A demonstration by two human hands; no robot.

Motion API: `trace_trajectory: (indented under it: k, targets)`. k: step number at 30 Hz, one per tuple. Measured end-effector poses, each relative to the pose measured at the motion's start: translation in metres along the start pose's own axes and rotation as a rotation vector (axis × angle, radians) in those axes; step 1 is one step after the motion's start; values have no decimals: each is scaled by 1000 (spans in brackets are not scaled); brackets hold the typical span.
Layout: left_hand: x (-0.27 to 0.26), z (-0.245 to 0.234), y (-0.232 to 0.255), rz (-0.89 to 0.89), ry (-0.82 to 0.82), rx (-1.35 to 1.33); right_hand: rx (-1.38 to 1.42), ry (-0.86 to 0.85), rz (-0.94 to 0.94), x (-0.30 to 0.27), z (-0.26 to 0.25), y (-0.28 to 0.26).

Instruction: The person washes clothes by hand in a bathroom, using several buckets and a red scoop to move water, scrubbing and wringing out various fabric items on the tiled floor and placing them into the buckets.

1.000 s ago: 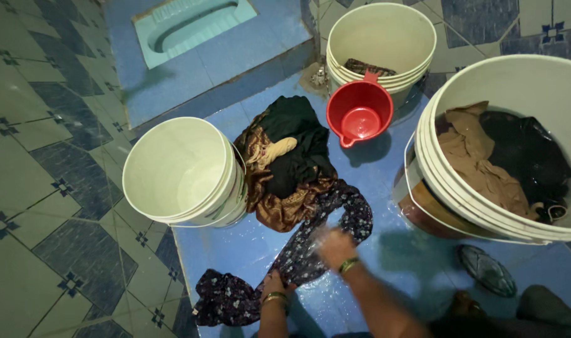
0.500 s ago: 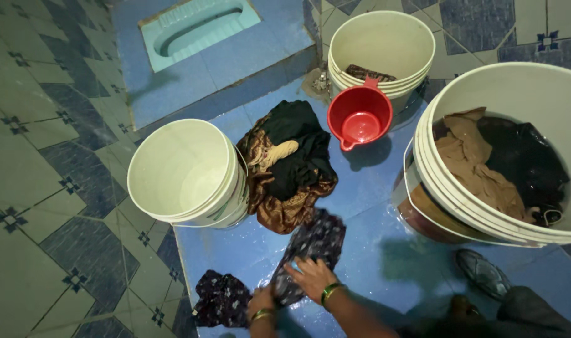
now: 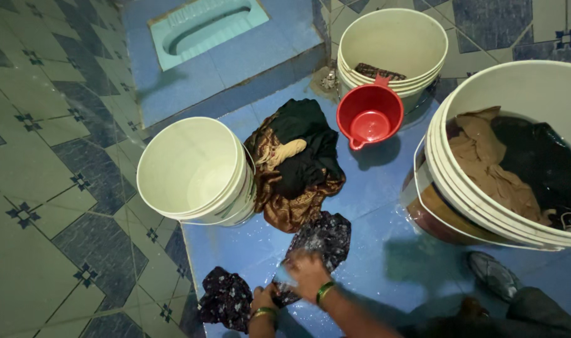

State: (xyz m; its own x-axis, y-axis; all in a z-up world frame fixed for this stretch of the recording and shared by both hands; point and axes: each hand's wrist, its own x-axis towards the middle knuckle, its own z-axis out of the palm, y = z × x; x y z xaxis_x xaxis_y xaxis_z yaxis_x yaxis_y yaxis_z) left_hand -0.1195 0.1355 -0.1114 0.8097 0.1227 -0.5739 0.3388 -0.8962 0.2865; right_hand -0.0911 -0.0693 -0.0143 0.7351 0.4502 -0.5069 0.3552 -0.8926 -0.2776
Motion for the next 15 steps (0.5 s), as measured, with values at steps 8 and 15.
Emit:
trace_trajectory:
  k: [8,15]
  targets:
    - [2,5,-7,-5,9,-8,86,242,63,44,35,49]
    - [3,1,-8,69,65,-94,228,434,723,49,30,159]
